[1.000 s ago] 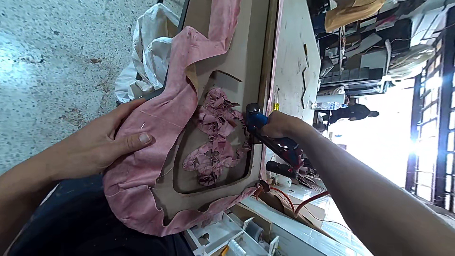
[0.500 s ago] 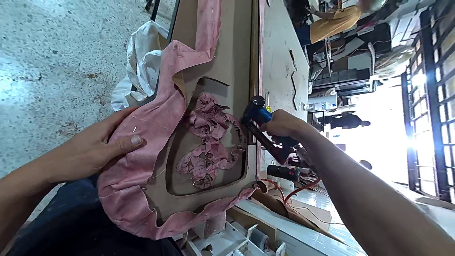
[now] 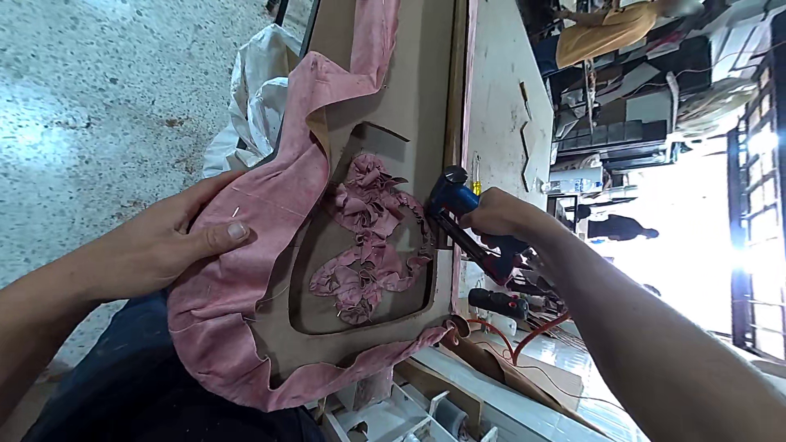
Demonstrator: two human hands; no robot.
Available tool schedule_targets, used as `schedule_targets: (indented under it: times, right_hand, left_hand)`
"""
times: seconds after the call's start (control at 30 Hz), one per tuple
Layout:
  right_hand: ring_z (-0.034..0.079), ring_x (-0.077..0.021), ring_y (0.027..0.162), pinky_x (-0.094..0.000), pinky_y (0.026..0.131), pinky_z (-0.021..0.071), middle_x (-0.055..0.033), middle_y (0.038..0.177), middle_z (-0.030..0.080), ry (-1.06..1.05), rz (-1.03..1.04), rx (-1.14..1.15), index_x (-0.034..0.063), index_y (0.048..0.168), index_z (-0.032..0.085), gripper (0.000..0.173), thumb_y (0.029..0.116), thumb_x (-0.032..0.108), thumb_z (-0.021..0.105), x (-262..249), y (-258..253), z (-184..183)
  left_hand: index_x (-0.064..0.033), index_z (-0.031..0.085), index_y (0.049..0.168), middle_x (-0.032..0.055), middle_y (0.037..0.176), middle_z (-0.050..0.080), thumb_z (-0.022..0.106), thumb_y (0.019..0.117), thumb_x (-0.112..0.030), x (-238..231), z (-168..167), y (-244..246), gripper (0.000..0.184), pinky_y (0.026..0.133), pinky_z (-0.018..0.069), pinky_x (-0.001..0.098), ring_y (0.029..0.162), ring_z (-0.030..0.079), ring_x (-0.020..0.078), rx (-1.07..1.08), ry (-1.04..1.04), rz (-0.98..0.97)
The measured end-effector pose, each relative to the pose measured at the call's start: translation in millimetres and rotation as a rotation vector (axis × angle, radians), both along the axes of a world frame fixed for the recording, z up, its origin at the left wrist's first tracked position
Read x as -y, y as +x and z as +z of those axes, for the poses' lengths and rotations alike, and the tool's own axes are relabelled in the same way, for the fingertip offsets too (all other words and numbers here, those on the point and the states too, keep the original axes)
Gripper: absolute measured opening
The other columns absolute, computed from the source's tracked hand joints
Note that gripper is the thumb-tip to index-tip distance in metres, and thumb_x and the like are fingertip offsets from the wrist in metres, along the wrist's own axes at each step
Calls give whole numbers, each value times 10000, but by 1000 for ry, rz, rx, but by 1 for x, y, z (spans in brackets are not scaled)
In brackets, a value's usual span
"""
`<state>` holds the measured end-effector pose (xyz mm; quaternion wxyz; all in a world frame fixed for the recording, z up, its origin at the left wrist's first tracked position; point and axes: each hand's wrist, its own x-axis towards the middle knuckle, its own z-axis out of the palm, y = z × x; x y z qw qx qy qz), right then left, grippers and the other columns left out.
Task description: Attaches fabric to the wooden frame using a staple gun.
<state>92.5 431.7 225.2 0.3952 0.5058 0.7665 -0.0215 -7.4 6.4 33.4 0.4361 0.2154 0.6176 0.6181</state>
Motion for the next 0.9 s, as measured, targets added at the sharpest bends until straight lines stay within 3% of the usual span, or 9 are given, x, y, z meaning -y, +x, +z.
schedule_targets:
  times: [0.37,0.63,0.8,0.9]
  right_hand:
    - [585,-173,457,-343,475,535,-84,595,604,-55,87,-56,17,911,638,175,940,178,700,-12,-10,11]
    - [577,-189,448,-373,476,519,-102,579,610,-1,160,-43,29,809,647,204,894,191,736,-17,-7,4]
    - [586,-208,463,-407,485,519,-109,592,620,-47,232,-81,56,842,672,160,888,192,742,-22,-8,3]
    - [588,-211,460,-415,484,518,-108,579,620,-45,237,-87,54,794,663,189,882,198,749,-22,-8,2]
  left_hand:
    - [-331,400,1553,-24,1158,738,673,895,-545,0,-1,-2,744,815,634,324,974,736,113,9,18,-11]
    - [-336,382,1564,-6,1187,731,695,876,-570,-1,-1,-4,791,832,638,339,998,738,138,40,22,-26]
    - [-354,393,1553,-21,1182,731,699,875,-578,1,-2,-5,777,832,635,325,998,735,131,35,33,-30]
    - [-341,390,1556,-11,1173,733,708,873,-566,0,-2,-6,786,824,636,329,988,737,135,48,50,-36]
